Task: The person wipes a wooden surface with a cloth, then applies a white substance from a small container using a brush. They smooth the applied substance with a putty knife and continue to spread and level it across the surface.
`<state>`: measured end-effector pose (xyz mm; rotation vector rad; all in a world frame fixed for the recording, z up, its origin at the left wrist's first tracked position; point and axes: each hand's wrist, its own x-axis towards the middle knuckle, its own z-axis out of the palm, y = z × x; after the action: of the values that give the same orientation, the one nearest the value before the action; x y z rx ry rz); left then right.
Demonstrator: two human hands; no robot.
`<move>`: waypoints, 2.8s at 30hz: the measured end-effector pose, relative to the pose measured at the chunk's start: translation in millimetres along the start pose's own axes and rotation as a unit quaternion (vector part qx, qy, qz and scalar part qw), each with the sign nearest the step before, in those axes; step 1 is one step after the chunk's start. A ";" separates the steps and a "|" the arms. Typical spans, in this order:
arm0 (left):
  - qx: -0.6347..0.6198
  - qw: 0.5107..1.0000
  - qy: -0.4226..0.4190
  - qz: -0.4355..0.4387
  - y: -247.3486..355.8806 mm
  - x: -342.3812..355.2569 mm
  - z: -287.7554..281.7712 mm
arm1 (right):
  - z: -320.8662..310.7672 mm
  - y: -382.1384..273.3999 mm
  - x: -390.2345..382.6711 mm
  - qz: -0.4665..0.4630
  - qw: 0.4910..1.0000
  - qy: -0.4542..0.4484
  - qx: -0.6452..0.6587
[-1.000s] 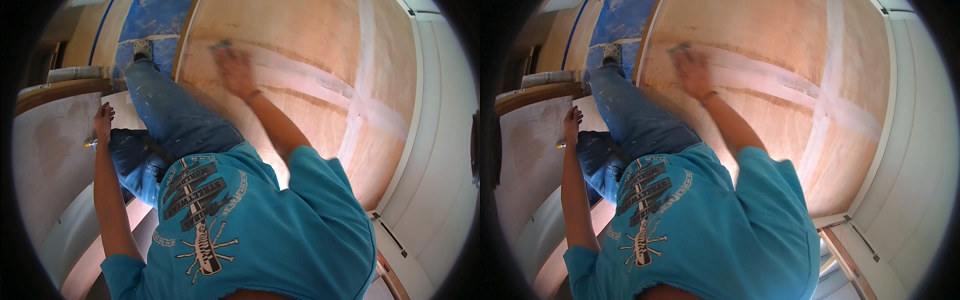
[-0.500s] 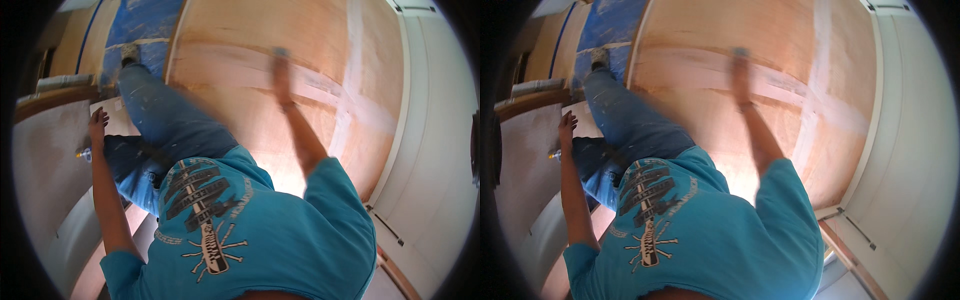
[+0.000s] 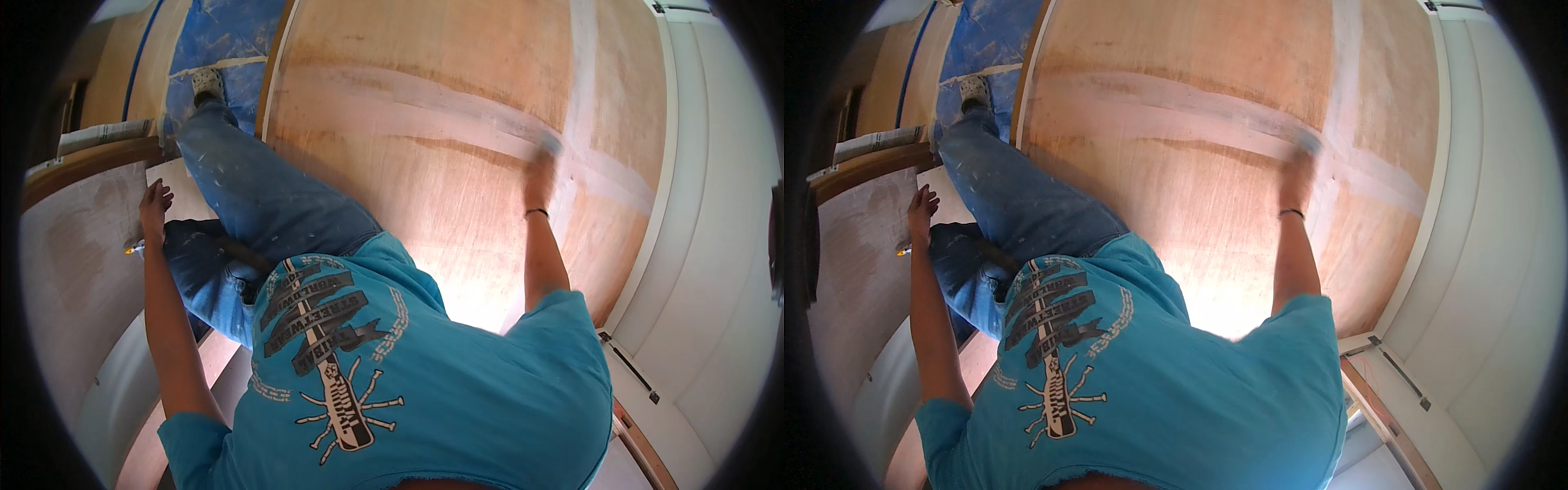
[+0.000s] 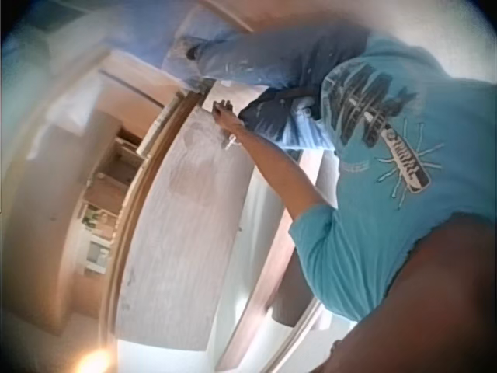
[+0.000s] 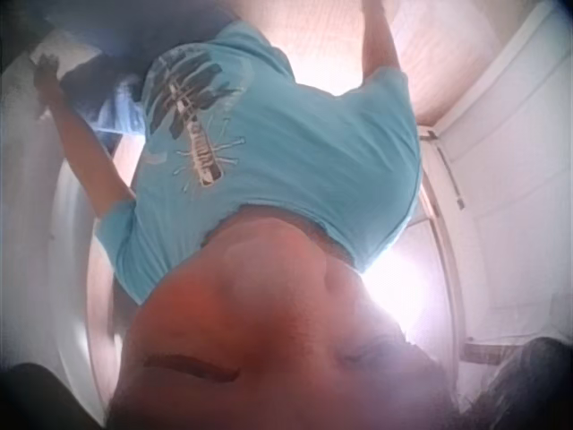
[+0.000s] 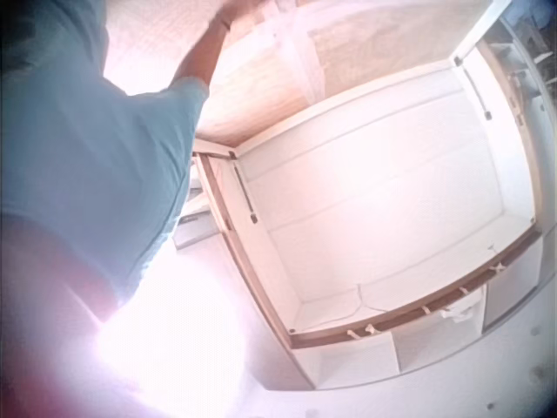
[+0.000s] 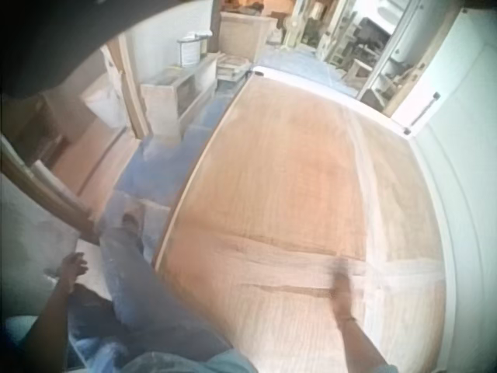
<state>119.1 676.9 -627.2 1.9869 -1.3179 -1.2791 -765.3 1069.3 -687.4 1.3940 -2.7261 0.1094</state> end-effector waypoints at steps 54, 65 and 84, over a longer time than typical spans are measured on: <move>-0.021 0.999 -0.025 -0.003 13.3 -3.3 -17.9 | -31.7 -335.7 60.3 -0.093 0.931 -0.057 0.349; -0.036 0.999 -0.017 0.023 10.7 -13.1 10.9 | -51.1 -275.0 84.9 0.080 0.911 0.014 0.404; 0.004 0.996 0.012 0.083 -10.7 -12.2 10.7 | -88.5 -362.9 118.6 -0.173 0.951 -0.152 0.206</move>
<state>113.5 693.9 -634.9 1.8489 -1.4454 -1.1699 -536.9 770.5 -577.2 2.1432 -2.7387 0.5059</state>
